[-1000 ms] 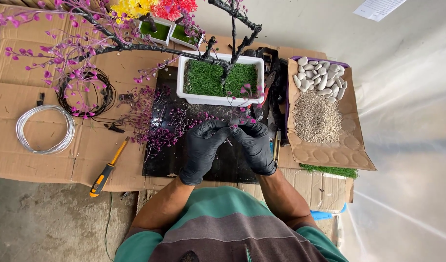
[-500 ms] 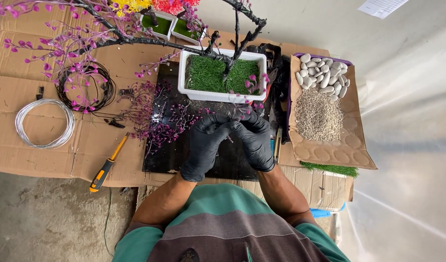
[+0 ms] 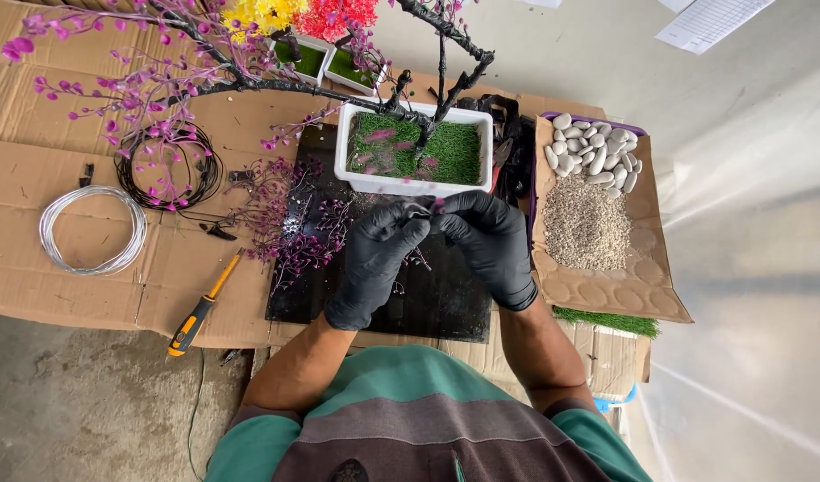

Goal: The person assembles artificial plants by attaching purple flower branches to a black tree structure in a white rectangular pot filled with green moss. They repeatedly pick up small purple branches from the table, insert them into the tree, and adjust their placement to create a fuller appearance.

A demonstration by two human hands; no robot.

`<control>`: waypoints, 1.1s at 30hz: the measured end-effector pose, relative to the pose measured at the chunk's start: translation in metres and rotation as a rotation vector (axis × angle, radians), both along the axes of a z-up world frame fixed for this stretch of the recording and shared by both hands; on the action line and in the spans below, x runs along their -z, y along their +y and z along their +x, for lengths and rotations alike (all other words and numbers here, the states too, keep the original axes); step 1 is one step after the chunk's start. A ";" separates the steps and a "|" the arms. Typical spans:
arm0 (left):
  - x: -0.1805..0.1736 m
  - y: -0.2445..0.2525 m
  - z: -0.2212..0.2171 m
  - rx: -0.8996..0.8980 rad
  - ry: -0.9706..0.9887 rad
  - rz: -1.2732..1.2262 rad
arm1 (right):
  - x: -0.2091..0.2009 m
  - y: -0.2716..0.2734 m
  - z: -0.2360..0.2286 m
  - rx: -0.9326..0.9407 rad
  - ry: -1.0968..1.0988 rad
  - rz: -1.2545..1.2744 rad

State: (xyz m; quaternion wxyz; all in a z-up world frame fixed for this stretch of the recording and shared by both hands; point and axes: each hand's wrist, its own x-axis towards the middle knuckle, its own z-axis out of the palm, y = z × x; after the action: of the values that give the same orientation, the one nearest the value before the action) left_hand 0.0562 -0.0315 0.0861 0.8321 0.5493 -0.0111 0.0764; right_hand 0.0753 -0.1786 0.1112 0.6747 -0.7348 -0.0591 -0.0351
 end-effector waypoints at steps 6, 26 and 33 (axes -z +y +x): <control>-0.030 0.001 0.011 0.052 0.060 -0.165 | -0.029 0.007 0.020 -0.068 0.066 0.167; -0.024 0.038 0.132 -0.027 -0.068 -0.424 | -0.101 0.001 0.091 0.160 -0.628 -0.306; -0.009 0.027 0.182 -0.034 -0.110 -0.557 | -0.101 0.002 0.142 0.075 -0.856 -0.674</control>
State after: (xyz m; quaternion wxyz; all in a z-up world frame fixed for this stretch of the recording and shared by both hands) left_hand 0.2377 -0.0044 0.0948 0.9477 0.2946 -0.0255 0.1200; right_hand 0.2175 -0.1768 0.2118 0.3159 -0.8321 -0.3101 -0.3341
